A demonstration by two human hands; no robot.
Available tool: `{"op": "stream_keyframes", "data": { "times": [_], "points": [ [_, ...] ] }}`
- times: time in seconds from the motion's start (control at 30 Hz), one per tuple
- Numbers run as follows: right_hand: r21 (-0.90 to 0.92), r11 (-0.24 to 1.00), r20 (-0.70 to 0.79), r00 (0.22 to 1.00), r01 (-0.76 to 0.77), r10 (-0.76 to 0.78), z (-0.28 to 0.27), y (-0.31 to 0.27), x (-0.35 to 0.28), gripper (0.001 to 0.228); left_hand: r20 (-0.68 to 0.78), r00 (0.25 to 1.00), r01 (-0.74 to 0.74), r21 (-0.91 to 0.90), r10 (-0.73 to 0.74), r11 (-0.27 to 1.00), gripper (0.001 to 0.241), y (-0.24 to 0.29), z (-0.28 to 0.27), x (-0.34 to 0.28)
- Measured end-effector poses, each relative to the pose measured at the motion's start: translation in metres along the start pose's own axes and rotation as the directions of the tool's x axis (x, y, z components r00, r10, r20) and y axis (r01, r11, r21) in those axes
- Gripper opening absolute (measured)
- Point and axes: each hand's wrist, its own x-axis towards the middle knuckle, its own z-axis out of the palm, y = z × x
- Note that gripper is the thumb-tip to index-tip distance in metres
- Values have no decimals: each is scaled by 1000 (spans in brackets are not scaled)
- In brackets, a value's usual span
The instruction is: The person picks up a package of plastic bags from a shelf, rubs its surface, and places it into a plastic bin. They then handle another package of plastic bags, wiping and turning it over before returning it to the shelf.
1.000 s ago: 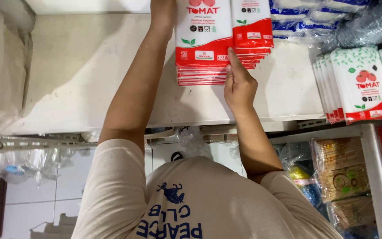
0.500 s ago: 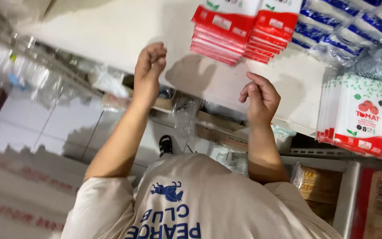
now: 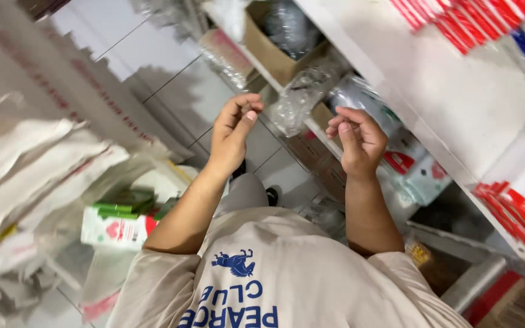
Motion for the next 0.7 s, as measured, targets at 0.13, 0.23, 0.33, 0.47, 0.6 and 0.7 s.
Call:
{"op": "stream_keyframes", "data": {
  "times": [0.13,0.23,0.33,0.47,0.6,0.7],
  "points": [
    [106,994,125,992,-19,5,38,11,-5,23,-116,992,-38,76,47,996,27,21,-29,-46],
    [122,986,198,976,-117,92,68,16,-16,24,-215,975,-43,71,57,997,25,31,-54,-74],
    [143,970,331,933,-195,139,107,20,-23,25,-308,947,-60,102,89,993,23,39,-77,-100],
    [117,950,511,838,-289,192,159,22,-41,25,-420,904,-45,104,85,994,22,47,-106,-147],
    [141,916,677,712,-375,188,228,31,-63,26,-485,867,-38,159,111,987,22,67,-154,-195],
    [113,880,741,629,-461,234,287,39,-98,26,-576,812,-3,158,95,987,21,83,-203,-242]
  ]
}}
